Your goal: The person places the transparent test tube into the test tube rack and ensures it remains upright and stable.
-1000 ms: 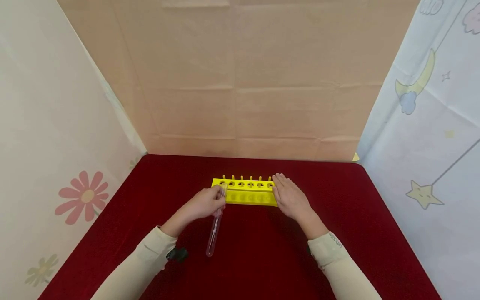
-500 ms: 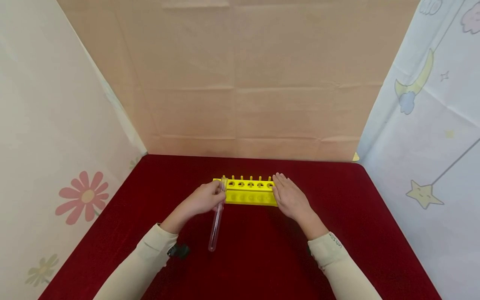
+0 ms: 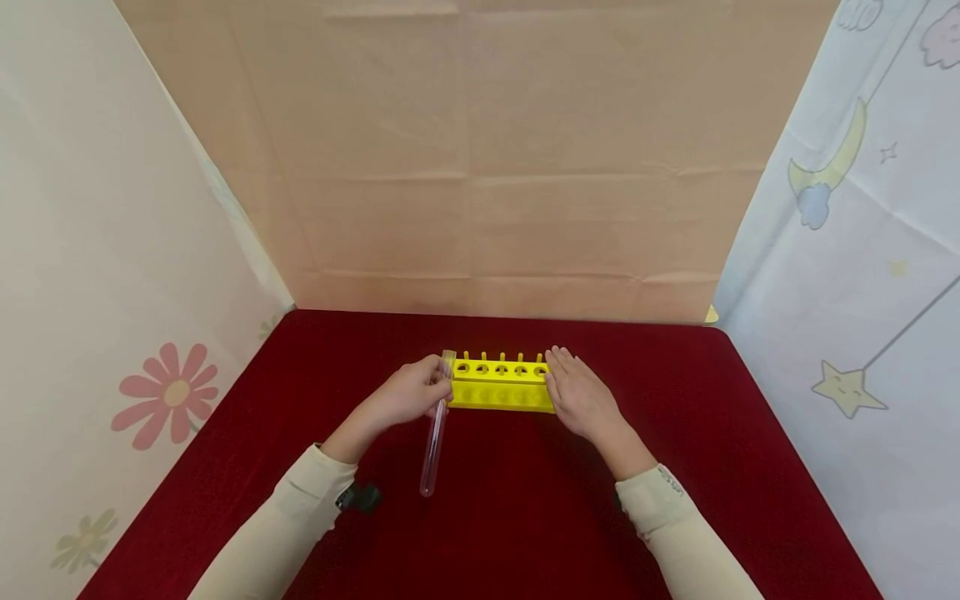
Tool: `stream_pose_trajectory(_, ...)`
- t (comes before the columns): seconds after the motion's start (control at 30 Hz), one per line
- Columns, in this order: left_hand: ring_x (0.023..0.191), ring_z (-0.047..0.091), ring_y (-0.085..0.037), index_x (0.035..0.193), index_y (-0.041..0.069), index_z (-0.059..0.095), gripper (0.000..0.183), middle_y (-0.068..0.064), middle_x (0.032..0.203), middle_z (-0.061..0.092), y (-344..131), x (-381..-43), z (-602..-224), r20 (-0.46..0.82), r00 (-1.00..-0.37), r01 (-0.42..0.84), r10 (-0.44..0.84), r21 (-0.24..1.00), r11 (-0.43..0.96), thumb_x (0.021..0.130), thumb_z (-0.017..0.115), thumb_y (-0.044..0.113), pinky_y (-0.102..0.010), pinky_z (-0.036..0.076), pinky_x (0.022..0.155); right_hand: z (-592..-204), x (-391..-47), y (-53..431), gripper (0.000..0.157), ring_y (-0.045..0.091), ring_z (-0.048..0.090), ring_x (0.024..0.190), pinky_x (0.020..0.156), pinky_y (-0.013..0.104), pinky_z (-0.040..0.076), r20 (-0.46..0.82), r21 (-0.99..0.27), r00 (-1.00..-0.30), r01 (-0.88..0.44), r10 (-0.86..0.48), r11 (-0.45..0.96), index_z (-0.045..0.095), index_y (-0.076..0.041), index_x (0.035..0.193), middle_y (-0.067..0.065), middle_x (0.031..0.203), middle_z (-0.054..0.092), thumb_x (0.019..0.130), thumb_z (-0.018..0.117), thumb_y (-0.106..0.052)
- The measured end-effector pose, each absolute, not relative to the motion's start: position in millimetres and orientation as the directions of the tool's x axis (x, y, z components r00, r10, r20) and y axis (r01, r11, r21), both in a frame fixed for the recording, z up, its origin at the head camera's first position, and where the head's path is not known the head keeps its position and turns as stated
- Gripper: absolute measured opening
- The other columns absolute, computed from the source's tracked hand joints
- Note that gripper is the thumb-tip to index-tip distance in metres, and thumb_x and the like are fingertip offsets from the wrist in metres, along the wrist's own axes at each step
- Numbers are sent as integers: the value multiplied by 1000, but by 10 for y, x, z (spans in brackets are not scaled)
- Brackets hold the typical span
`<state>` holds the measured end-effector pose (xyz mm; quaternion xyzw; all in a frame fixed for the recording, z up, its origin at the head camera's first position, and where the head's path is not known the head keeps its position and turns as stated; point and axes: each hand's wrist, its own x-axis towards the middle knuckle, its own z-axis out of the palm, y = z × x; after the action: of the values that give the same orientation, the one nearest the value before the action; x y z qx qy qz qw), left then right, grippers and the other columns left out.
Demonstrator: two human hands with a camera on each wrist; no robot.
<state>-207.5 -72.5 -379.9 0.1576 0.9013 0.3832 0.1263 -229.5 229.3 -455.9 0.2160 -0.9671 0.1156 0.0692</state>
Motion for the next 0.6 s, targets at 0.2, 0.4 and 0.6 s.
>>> stream_pose_trajectory(0.2, 61, 52, -14, 113, 5, 56, 20, -4, 86, 62, -719, -2085, -3776, -88, -918, 209, 386, 719, 662, 99, 55, 19, -26, 44, 53, -4570, -2303, 2293, 50, 41, 31, 148, 120, 54, 26, 191, -190, -893, -441, -408, 877, 36, 10, 150, 27, 157, 36, 110, 37, -20)
stream_pose_trajectory(0.4, 58, 51, -14, 114, 4, 56, 21, -5, 85, 63, -709, -2100, -3748, -77, -914, 224, 398, 722, 655, 100, 55, 20, -25, 42, 51, -4577, -2309, 2290, 50, 40, 31, 148, 120, 54, 26, 191, -191, -894, -439, -406, 878, 36, 10, 150, 27, 157, 36, 110, 37, -20)
stream_pose_trajectory(0.6, 57, 47, -12, 114, 5, 55, 20, -4, 84, 63, -685, -2119, -3721, -74, -912, 229, 403, 724, 651, 100, 55, 20, -24, 38, 49, -4572, -2310, 2286, 51, 40, 30, 149, 120, 54, 25, 180, -193, -899, -430, -399, 882, 35, 10, 151, 26, 158, 34, 110, 36, -20)
